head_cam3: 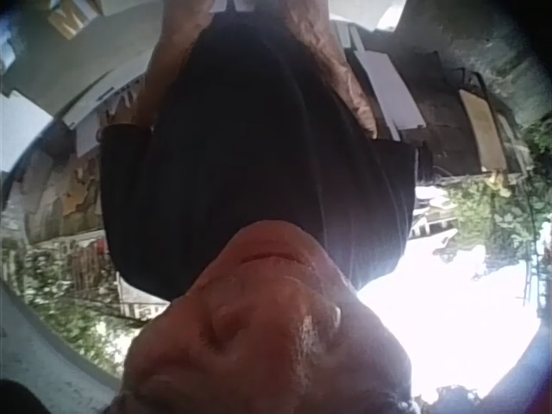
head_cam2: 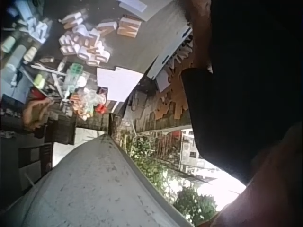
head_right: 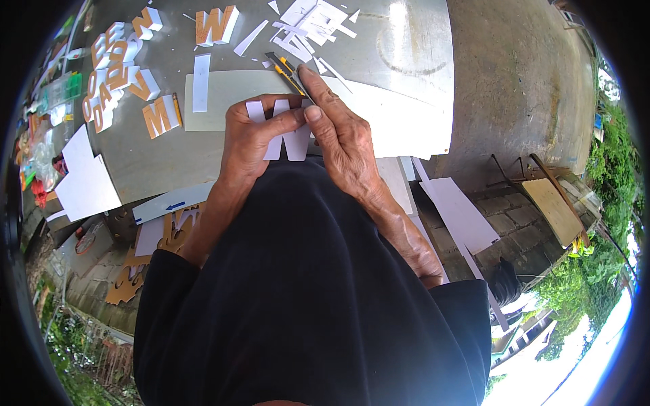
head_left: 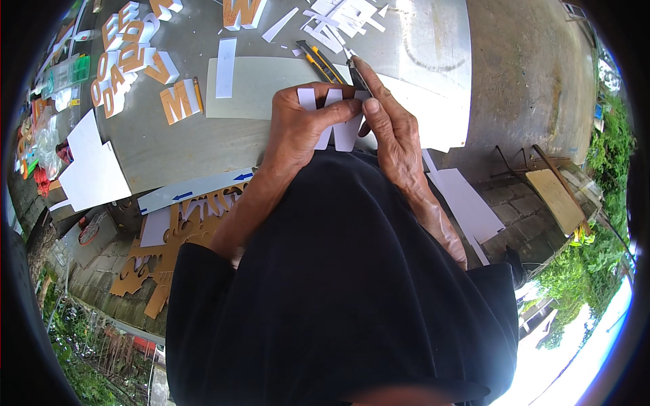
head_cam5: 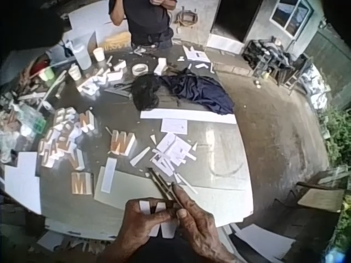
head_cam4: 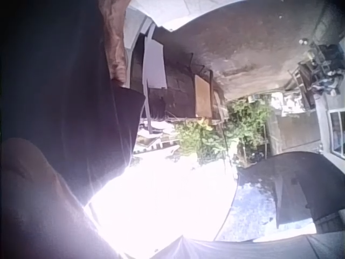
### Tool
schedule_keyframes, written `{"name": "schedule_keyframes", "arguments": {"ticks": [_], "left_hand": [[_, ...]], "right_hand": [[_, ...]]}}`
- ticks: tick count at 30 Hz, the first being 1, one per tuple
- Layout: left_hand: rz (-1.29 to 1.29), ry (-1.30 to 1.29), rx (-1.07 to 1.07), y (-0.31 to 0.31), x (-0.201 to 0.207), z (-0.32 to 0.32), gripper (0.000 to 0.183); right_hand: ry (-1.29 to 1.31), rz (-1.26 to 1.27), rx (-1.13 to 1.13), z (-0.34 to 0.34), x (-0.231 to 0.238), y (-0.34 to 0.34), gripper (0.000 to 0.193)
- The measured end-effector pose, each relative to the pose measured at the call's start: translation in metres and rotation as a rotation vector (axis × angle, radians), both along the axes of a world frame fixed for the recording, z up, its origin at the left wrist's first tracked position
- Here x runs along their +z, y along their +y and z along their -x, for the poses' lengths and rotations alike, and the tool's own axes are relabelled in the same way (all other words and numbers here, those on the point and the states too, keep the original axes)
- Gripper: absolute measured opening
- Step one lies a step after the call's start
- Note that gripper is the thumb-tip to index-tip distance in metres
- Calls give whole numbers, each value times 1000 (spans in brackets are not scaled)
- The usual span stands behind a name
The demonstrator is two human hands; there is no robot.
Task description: The recorder is smoothing and refining the edges of large cutout foam letters using a sanding block or scraper tool at a workbench.
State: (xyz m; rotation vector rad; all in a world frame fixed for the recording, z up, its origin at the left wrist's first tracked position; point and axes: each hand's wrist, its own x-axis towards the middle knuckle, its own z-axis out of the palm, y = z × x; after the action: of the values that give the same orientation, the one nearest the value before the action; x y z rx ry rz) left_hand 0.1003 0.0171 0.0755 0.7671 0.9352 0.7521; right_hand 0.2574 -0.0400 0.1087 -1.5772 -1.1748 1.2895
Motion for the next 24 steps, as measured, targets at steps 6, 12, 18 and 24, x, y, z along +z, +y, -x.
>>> {"name": "schedule_keyframes", "arguments": {"ticks": [6, 12, 18, 24], "left_hand": [[-65, 17, -67, 2, 0, 1, 23], [51, -24, -7, 8, 2, 4, 21], [-14, -52, 101, 4, 3, 0, 22], [-49, -123, 249, 17, 6, 11, 23]], "right_hand": [[-9, 94, 23, -5, 5, 0, 46], [-67, -84, 26, -4, -5, -7, 47], [-120, -205, -17, 9, -10, -1, 48], [-4, -23, 78, -2, -9, -16, 50]]}}
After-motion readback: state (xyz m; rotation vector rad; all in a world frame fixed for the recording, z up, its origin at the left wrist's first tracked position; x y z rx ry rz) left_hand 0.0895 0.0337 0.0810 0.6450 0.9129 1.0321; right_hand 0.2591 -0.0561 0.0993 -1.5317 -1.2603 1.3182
